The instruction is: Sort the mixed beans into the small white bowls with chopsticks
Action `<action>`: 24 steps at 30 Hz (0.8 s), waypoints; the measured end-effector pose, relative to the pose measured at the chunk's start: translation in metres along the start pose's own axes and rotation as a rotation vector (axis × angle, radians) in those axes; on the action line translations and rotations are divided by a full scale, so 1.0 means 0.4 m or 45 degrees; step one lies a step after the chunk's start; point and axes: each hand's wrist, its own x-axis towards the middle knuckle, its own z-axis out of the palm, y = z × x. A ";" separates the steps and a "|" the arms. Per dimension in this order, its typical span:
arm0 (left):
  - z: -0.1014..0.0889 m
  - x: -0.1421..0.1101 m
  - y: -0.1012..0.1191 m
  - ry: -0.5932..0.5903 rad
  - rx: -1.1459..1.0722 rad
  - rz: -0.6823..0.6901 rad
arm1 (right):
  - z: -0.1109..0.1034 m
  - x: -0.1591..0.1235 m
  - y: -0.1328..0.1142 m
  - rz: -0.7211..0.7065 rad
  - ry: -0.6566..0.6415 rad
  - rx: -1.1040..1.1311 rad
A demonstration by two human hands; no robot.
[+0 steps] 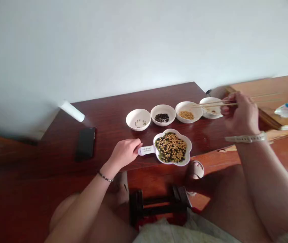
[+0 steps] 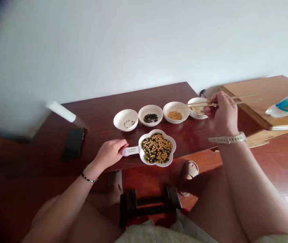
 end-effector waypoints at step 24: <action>-0.003 0.005 0.008 0.051 -0.012 0.034 | 0.085 -0.163 0.002 0.424 -1.021 -0.575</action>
